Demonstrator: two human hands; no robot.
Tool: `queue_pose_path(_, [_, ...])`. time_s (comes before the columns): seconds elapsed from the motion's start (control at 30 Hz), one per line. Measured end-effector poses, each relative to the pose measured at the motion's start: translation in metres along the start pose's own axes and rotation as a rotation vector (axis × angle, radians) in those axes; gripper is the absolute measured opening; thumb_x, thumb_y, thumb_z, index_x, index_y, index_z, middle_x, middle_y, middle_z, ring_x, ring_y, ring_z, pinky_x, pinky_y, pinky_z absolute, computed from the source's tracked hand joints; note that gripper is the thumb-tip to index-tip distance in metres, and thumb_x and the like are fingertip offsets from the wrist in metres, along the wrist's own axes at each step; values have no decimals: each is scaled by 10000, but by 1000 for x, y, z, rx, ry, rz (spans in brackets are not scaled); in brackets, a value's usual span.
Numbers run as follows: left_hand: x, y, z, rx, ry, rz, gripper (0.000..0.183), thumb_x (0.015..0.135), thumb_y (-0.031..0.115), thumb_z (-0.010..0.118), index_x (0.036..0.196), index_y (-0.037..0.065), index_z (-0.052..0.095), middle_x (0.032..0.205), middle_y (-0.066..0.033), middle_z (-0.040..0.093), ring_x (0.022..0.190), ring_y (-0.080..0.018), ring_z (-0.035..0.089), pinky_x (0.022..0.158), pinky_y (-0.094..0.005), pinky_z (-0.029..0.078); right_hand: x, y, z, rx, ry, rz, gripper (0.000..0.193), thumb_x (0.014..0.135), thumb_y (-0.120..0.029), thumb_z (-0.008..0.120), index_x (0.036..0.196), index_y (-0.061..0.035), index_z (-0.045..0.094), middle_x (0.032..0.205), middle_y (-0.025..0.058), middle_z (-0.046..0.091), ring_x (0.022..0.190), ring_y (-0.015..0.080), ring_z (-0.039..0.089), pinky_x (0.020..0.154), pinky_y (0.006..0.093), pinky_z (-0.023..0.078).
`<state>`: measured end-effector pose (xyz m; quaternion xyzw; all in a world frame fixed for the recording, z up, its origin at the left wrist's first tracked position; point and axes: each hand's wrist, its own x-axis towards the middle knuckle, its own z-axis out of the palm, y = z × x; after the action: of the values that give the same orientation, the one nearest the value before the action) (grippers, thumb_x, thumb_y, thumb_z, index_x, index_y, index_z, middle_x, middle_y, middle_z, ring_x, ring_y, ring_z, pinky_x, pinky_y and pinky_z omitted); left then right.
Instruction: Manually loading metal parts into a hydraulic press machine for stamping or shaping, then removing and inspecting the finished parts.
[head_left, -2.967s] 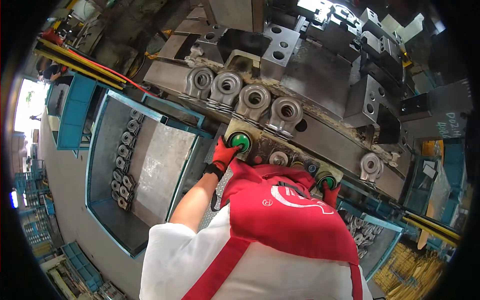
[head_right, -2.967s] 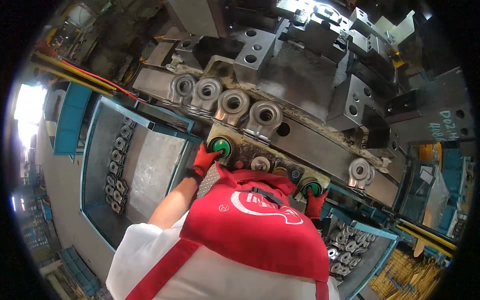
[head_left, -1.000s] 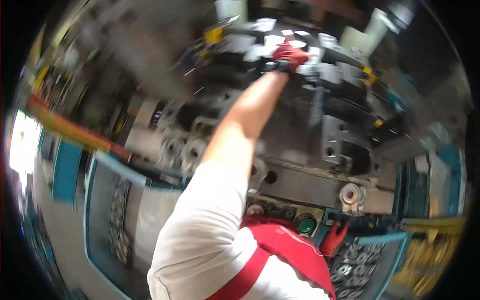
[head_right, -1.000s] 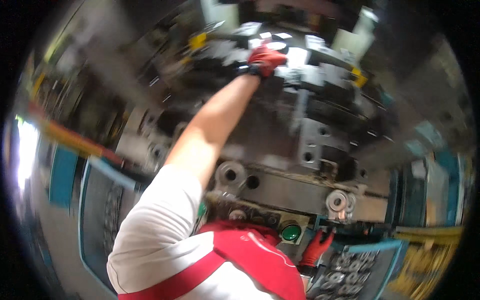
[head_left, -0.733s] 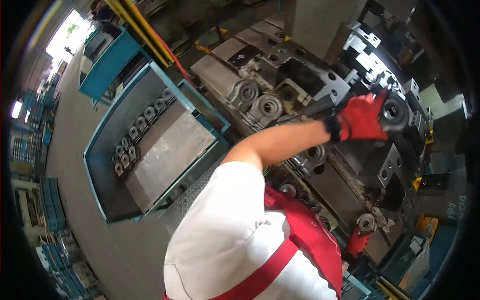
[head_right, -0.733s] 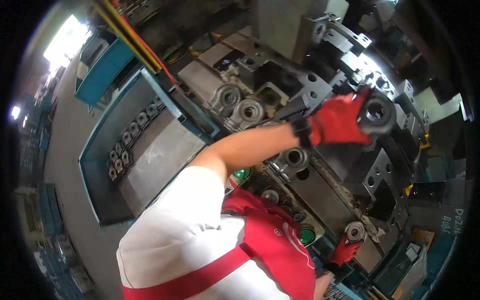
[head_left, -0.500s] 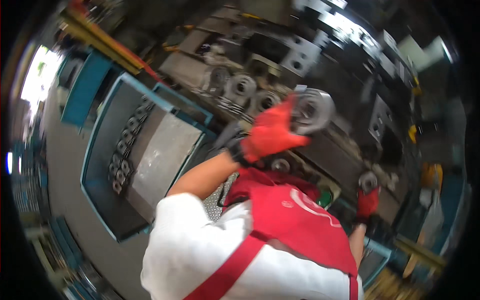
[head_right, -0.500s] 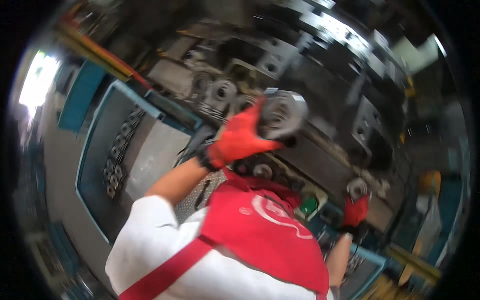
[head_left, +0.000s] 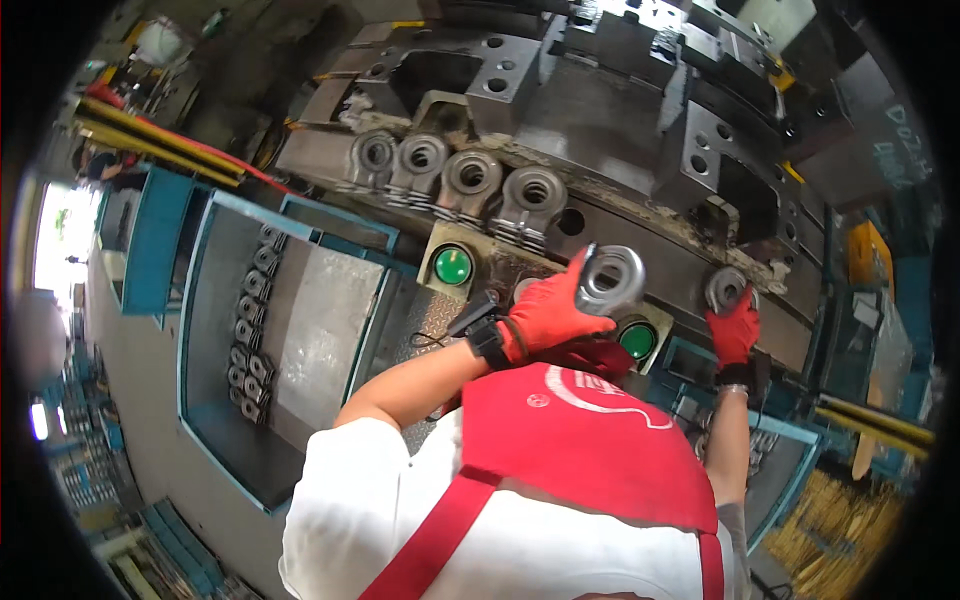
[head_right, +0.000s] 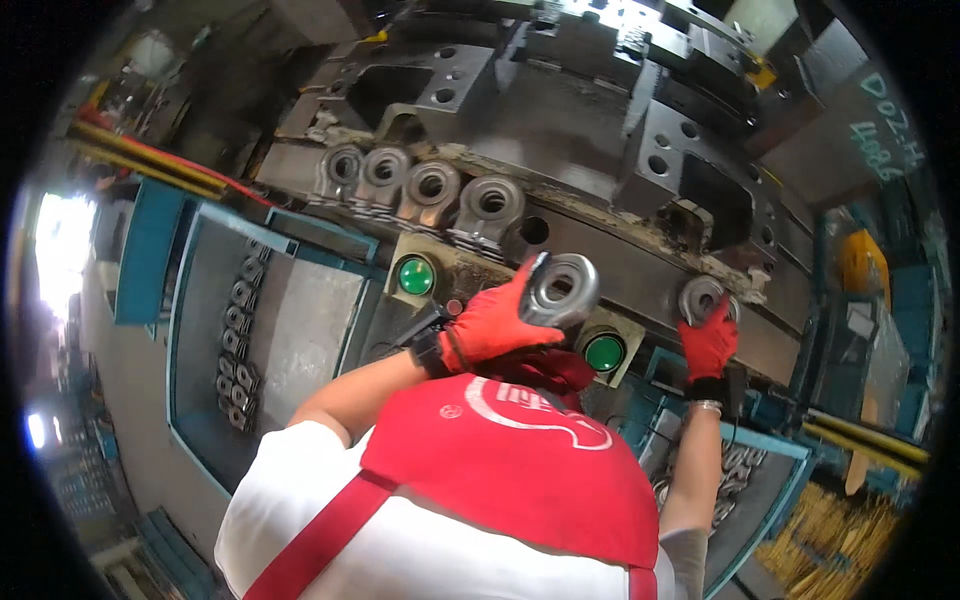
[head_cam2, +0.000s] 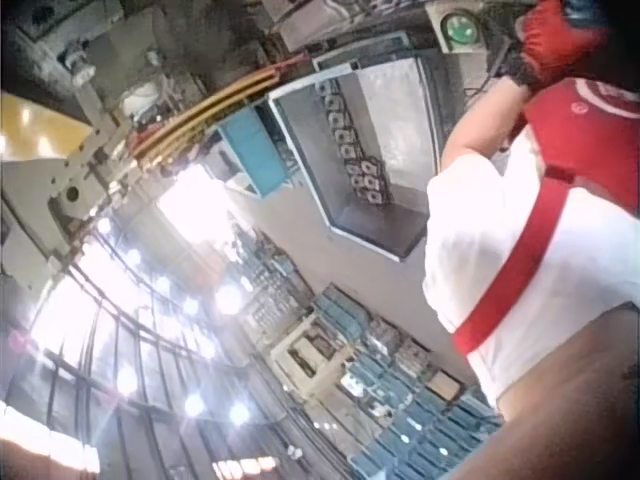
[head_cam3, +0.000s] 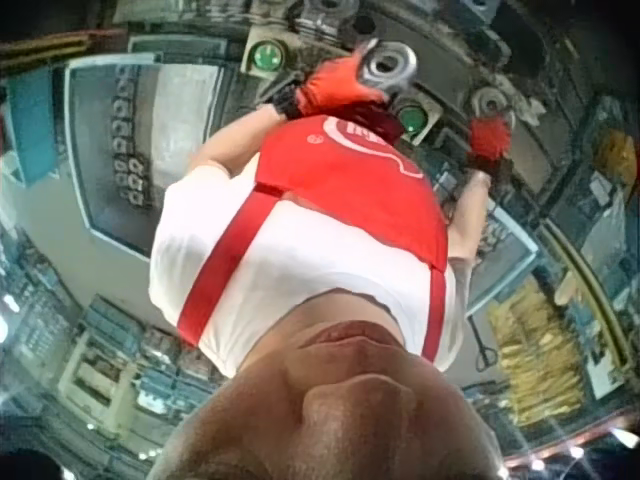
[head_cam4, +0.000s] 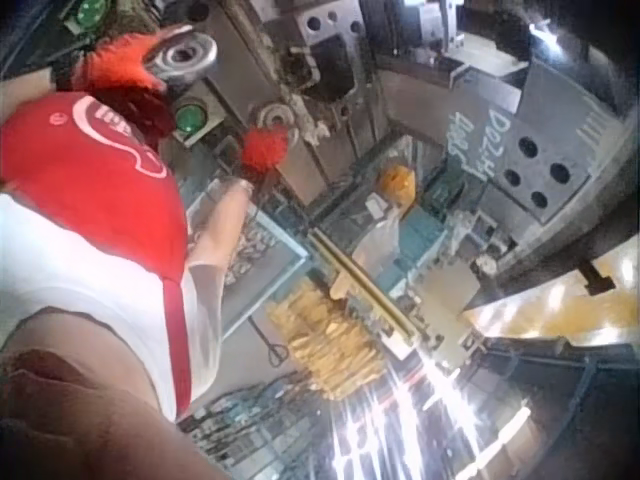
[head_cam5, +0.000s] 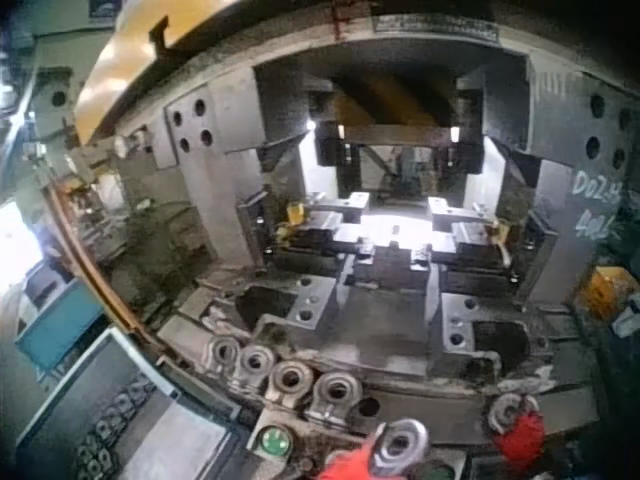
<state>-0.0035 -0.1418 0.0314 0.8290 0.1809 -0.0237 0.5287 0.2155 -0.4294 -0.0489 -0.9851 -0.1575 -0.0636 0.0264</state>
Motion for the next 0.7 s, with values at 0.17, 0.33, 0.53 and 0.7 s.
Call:
queue_pose_path(0.17, [-16, -3, 2, 36, 90, -25, 1014, 609, 419, 720, 1364, 24, 171, 1053, -243, 560, 995, -361, 548, 832, -372, 425, -3, 14, -2, 322, -48, 126, 1001, 554, -382, 757, 1369, -120, 239, 1132, 235, 499, 1025, 390, 490, 860, 442, 391])
queue_pose_path(0.33, [-40, -18, -17, 22, 283, -120, 1021, 604, 430, 727, 1370, 37, 177, 1134, -224, 531, 1027, -333, 542, 844, -370, 430, -19, 10, -15, 787, 19, 86, 928, 641, -290, 761, 1348, 18, 245, 1339, 190, 360, 1235, 269, 353, 1010, 348, 272])
queue_pose_path(0.53, [-64, -51, -67, 170, 641, -134, 1031, 588, 458, 732, 1362, 36, 197, 1142, -227, 525, 1035, -351, 530, 860, -372, 425, -47, -13, -39, 1111, -67, 82, 828, 695, -124, 714, 1369, -40, 240, 1319, 110, 363, 1157, 191, 383, 935, 282, 333])
queue_pose_path(0.7, [-59, -81, -127, 311, 733, -299, 1034, 564, 443, 721, 1353, 39, 188, 1075, -255, 536, 981, -365, 545, 815, -394, 449, -61, -33, -55, 1221, -179, 162, 784, 727, -84, 680, 1375, -57, 241, 1361, 92, 315, 1213, 208, 334, 997, 294, 259])
